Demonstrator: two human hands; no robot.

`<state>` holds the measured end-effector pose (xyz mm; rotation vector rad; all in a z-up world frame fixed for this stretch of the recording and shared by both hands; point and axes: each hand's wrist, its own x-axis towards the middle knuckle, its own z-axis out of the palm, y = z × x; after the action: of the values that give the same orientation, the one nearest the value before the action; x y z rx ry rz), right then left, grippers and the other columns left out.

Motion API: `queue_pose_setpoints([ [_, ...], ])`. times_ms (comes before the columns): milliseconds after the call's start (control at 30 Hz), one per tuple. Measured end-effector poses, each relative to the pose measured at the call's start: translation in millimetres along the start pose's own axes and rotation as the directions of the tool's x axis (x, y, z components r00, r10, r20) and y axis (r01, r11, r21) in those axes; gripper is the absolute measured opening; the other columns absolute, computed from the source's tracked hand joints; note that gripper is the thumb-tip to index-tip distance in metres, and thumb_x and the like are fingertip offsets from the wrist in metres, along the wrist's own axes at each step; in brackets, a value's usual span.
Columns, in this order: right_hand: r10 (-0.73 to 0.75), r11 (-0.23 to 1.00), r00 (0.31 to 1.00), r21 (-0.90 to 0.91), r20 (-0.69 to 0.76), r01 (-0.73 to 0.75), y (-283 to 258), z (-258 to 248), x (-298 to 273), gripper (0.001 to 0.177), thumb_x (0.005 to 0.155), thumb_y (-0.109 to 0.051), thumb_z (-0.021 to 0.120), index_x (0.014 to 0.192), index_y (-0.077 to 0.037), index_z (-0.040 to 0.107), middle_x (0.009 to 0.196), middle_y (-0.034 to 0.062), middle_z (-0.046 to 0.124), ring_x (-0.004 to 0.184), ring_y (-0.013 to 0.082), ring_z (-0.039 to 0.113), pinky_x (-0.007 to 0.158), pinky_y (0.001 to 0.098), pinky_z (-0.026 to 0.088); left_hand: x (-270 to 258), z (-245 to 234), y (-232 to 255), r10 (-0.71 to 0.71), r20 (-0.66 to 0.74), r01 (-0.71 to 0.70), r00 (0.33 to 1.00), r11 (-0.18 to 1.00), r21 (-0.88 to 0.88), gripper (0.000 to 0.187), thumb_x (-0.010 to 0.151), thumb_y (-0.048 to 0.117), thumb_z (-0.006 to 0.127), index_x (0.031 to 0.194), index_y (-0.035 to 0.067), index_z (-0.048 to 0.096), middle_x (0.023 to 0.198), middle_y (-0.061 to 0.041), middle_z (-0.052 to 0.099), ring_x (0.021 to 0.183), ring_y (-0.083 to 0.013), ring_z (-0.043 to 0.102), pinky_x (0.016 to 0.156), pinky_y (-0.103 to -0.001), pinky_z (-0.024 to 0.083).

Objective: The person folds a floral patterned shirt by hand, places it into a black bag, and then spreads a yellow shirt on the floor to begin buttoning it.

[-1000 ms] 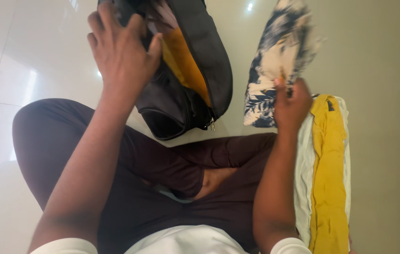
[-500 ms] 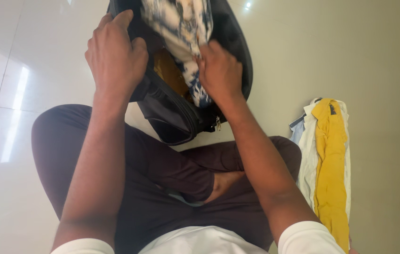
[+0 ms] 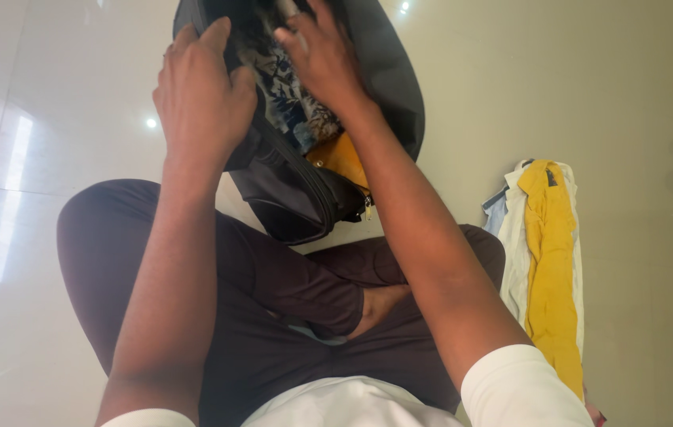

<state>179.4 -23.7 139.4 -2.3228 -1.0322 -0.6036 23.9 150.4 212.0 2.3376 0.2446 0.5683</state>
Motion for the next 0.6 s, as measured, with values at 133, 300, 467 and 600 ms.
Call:
queue_pose_setpoints([
  [133, 0.178, 0.984, 0.953, -0.024, 0.246, -0.177, 31.7, 35.3, -23.3, 0.043, 0.105, -0.045, 0.056, 0.130, -0.011, 0.066, 0.152, 0.0098, 0.051, 0.136, 0.0320, 0.053, 0.107, 0.0573, 0.043, -0.3, 2.1, -3.7, -0.009, 0.017, 0.009, 1.000, 1.000, -0.019, 0.056, 0.084, 0.010, 0.066, 0.139, 0.001, 0.063, 0.126, -0.022, 0.062, 0.119, -0.0412, 0.059, 0.094, -0.054, 0.050],
  [300, 0.011, 0.892, 0.944, -0.430, 0.330, 0.140, 76.4, 146.4, -89.4, 0.049, 0.105, -0.039, 0.049, 0.147, -0.015, 0.054, 0.163, 0.0091, 0.034, 0.150, 0.0322, 0.027, 0.102, 0.0792, 0.014, -2.2, 21.8, -2.5, 0.102, -0.021, -0.101, 0.995, 0.995, 0.027, 0.059, 0.084, 0.012, 0.067, 0.141, 0.000, 0.060, 0.133, -0.028, 0.056, 0.125, -0.0439, 0.054, 0.091, -0.053, 0.051],
  [467, -0.173, 0.681, 0.945, -0.659, 0.278, 0.318, 95.0, 166.4, -105.8, 0.054, 0.106, -0.037, 0.044, 0.155, -0.013, 0.048, 0.167, 0.0118, 0.025, 0.155, 0.0334, 0.020, 0.102, 0.0852, -0.001, -2.0, 21.9, 6.0, 0.049, -0.011, -0.049, 0.999, 0.998, 0.032, 0.055, 0.085, 0.015, 0.065, 0.139, 0.006, 0.060, 0.131, -0.026, 0.056, 0.120, -0.0428, 0.055, 0.088, -0.053, 0.052],
  [600, 0.413, 0.785, 0.702, 0.164, 0.580, -0.597, 62.3, 103.8, -80.1, 0.055, 0.110, -0.027, 0.047, 0.163, -0.016, 0.037, 0.164, 0.0130, 0.039, 0.155, 0.0344, 0.037, 0.128, 0.0586, 0.018, -3.5, 15.9, 7.8, 0.082, -0.036, -0.082, 0.996, 0.997, -0.006, 0.045, 0.096, 0.019, 0.064, 0.140, 0.010, 0.058, 0.127, -0.021, 0.059, 0.117, -0.0399, 0.058, 0.087, -0.052, 0.052],
])
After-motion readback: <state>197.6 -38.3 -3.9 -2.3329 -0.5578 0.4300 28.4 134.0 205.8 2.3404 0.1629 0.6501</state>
